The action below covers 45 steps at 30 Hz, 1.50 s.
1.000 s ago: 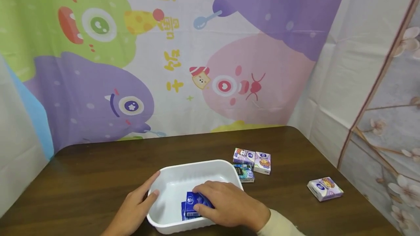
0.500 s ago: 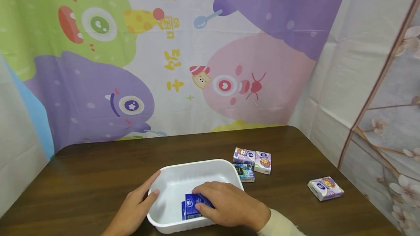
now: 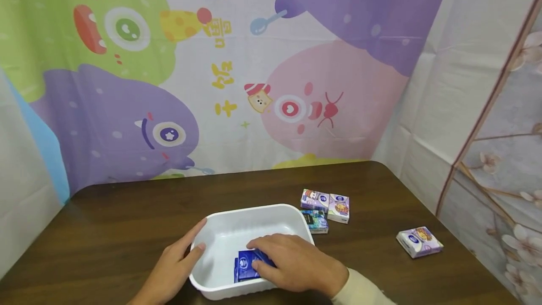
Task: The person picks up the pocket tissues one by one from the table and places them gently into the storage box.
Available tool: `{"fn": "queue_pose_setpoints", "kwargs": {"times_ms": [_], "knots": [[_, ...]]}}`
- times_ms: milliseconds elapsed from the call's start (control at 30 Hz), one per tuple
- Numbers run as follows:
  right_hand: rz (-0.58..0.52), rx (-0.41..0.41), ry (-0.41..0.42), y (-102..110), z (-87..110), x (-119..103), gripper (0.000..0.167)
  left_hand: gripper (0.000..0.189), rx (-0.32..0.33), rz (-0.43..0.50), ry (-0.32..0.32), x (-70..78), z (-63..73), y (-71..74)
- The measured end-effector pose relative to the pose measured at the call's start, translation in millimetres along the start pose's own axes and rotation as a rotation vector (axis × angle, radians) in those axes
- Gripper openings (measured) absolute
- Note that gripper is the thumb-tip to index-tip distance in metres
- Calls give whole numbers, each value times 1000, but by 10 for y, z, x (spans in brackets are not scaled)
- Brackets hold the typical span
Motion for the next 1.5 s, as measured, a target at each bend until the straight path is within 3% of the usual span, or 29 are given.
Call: {"fn": "queue_pose_setpoints", "kwargs": {"times_ms": [233,700,1500], "knots": [[-25,-30,-22,-14,3,6,44,50,10,-12,-4,3,21,6],[-3,5,-9,0,-20,7,47,51,-28,11,43,-23,-15,19],[-24,11,-12,18,8,12,47,51,-31,14,47,-26,-8,-9]]}}
Point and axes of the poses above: each hand's wrist, its own z-axis away from the middle knuckle, its own y-axis out of the back of the hand, x = y × z, the point moved 6 cm from there along -z, towards the middle knuckle, and after that the axes turned 3 degrees about -z, right-handed, at the moved point
